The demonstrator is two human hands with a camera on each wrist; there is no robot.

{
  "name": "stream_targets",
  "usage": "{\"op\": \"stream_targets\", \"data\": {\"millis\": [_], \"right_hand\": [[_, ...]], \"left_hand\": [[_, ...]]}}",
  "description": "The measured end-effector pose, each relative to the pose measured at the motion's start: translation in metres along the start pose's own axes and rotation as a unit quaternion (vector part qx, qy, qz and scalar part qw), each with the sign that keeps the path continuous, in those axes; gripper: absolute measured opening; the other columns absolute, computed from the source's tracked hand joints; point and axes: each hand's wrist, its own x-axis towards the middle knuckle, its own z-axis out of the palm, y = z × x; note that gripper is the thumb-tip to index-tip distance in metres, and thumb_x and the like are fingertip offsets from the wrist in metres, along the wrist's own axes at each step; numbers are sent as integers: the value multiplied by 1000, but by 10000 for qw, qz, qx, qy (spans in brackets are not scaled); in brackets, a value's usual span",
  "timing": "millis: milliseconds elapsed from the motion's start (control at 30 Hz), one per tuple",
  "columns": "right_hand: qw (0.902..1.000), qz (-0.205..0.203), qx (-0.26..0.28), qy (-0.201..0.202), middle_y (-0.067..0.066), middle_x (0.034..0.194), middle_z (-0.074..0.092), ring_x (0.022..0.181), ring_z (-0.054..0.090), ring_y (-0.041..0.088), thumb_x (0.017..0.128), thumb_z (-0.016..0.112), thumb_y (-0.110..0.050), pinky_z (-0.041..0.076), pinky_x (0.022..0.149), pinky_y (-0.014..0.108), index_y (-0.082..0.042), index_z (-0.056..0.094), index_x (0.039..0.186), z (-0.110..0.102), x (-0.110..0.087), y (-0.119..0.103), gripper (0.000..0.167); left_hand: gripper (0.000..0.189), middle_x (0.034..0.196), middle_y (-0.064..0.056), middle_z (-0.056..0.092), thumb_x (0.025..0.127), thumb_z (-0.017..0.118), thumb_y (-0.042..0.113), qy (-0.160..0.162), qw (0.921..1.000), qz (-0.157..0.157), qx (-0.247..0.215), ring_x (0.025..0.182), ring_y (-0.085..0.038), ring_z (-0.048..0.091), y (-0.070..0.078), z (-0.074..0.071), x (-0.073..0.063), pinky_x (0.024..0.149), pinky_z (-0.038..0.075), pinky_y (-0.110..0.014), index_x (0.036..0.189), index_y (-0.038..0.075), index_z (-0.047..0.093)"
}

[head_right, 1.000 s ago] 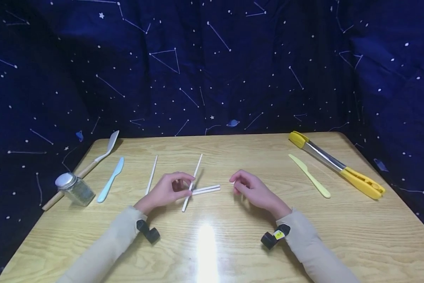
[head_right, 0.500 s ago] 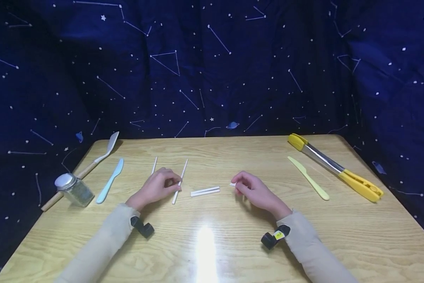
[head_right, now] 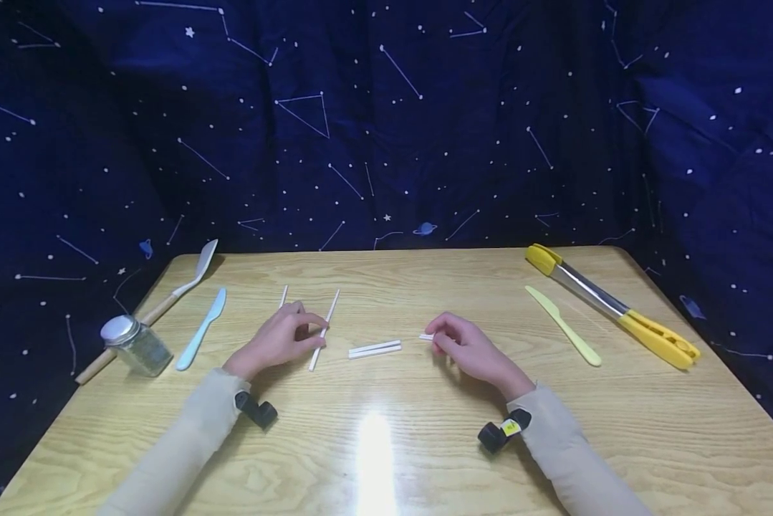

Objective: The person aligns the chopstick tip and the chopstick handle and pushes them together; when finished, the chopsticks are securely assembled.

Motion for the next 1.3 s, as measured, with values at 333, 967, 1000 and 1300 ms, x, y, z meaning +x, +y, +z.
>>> {"op": "stream_targets", "data": {"millis": [333,967,1000,1300], "right_hand": [[9853,503,-1485,684,2,77,51,70,44,13,92,53,-4,36,60,23,-5,63,101,-6,-1,6,13],[9698,551,-2281,661,0,72,47,66,43,14,88,69,-13,33,58,24,-6,67,105,-10,-3,20,18],[9689,547,-2322,656,-1,71,47,66,43,14,88,69,-14,33,58,24,-6,68,105,-10,-3,21,18],[9621,505,-2582,719,-1,69,47,64,42,14,87,68,-10,32,57,25,-5,70,101,-11,-2,22,15]], "left_hand": [[30,74,-3,50,82,76,32,-184,9990,-414,-8,63,-13,40,-18,-18,-2,56,32,-26,108,17,73],[29,59,4,41,77,81,29,-237,9959,-752,-454,55,-12,36,-52,-34,-8,53,29,-27,101,12,75],[29,58,4,40,77,81,28,-206,9959,-721,-510,55,-12,35,-54,-34,-9,54,29,-27,100,12,75],[26,60,4,38,76,82,22,-1,9949,-562,-843,58,-12,35,-63,-36,-15,56,30,-26,97,9,75]]}}
